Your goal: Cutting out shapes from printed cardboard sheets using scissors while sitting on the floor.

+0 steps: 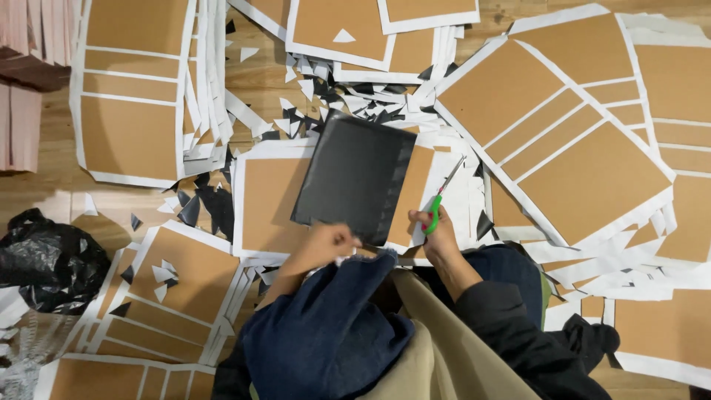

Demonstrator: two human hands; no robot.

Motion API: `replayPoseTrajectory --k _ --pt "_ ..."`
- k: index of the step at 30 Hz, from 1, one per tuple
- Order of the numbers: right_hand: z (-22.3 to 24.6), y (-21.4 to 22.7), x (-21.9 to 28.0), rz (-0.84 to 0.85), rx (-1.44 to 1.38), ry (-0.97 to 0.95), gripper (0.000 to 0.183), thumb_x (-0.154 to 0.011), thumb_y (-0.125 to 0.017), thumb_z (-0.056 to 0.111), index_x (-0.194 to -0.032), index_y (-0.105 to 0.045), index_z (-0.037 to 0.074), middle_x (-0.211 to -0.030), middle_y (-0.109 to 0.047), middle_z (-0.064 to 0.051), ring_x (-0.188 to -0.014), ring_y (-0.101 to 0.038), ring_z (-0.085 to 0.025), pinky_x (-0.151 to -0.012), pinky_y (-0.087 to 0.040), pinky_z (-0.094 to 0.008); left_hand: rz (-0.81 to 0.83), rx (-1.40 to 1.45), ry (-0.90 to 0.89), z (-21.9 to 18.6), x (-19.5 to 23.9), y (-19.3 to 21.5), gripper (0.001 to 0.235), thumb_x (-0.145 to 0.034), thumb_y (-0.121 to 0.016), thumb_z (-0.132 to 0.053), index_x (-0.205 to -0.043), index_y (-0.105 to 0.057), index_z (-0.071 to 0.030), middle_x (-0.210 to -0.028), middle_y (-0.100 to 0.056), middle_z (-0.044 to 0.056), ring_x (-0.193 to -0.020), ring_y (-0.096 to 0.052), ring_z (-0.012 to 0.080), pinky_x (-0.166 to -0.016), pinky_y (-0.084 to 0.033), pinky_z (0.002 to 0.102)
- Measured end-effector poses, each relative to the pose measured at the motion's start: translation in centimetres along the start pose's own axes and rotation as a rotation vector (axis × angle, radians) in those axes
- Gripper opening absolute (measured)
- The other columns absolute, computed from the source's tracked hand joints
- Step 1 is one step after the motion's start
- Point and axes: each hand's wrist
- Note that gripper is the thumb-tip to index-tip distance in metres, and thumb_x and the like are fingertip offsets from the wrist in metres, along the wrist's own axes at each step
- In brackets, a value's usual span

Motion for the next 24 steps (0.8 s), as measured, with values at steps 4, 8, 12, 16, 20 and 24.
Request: replayPoseTrajectory --k 4,8,12,16,20,24 --pt "2.3 -1.0 0.7 -0.023 0.005 0.047 0.039 -0.065 -0.08 0.01 -0.088 -0.049 0.008 -0.07 -0.047 0.0 -0.061 -0.054 -0.015 -0.052 -0.046 -0.027 -0.371 -0.7 -0.335 4.5 -2.3 0.5 0.088 -0.054 -0.074 -0.052 -0.134 -0.046 -0.03 -0.136 -0.046 0.0 -0.131 -0.033 0.0316 -0.11 -0.021 0.051" --pt "3.4 0.3 0.4 -0.018 0.089 0.095 0.04 -0.063 -0.077 0.008 -0.091 -0.049 0.01 -0.071 -0.048 0.0 -0.06 -0.055 -0.014 -0.051 -0.045 -0.026 -0.301 -0.762 -0.349 6.1 -3.2 -0.3 0.076 -0.068 -0.074 -0.021 -0.138 -0.044 -0.023 -0.142 -0.04 0.009 -0.135 -0.027 0.0394 -0.11 -0.023 0.051" --pt "6.0 2.2 0.7 0.015 0.168 0.245 0.044 -0.062 -0.076 0.003 -0.1 -0.053 0.008 -0.078 -0.054 -0.005 -0.069 -0.06 -0.019 -0.061 -0.051 -0.032 -0.512 -0.647 -0.515 7.6 -3.4 -0.9 0.012 -0.081 -0.067 -0.021 -0.092 -0.067 -0.017 -0.133 -0.053 -0.001 -0.131 -0.038 0.0322 -0.107 -0.032 0.042" --pt "4.5 7.7 -4.0 0.019 0.239 0.417 0.049 -0.062 -0.076 0.001 -0.106 -0.056 0.011 -0.086 -0.055 -0.001 -0.079 -0.057 -0.013 -0.072 -0.05 -0.026 -0.555 -0.003 -0.303 -2.3 0.4 1.4 0.021 -0.087 -0.053 -0.008 -0.108 -0.056 -0.011 -0.114 -0.065 0.014 -0.096 -0.064 0.0353 -0.078 -0.054 0.044" --pt "7.1 8.1 -1.5 -0.058 0.426 0.445 0.045 -0.068 -0.074 0.001 -0.108 -0.056 0.007 -0.074 -0.047 -0.002 -0.071 -0.05 -0.014 -0.064 -0.043 -0.026 -0.825 0.696 -0.013 14.4 -5.8 -3.2 0.042 -0.097 -0.047 -0.026 -0.136 -0.036 -0.013 -0.116 -0.058 0.011 -0.085 -0.061 0.0198 -0.079 -0.055 0.034" --pt "5.5 8.0 -1.7 0.014 0.421 0.445 0.036 -0.077 -0.071 0.018 -0.107 -0.054 0.007 -0.08 -0.048 -0.005 -0.076 -0.051 -0.018 -0.069 -0.043 -0.031 -0.681 1.471 -0.06 17.6 -7.0 -4.4 0.035 -0.097 -0.047 -0.03 -0.131 -0.039 -0.03 -0.121 -0.061 0.005 -0.097 -0.066 0.0314 -0.085 -0.053 0.049"
Point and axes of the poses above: each hand's wrist, its own x-axis away from the middle knuckle, its own y-axis out of the back of the hand, z = x × y
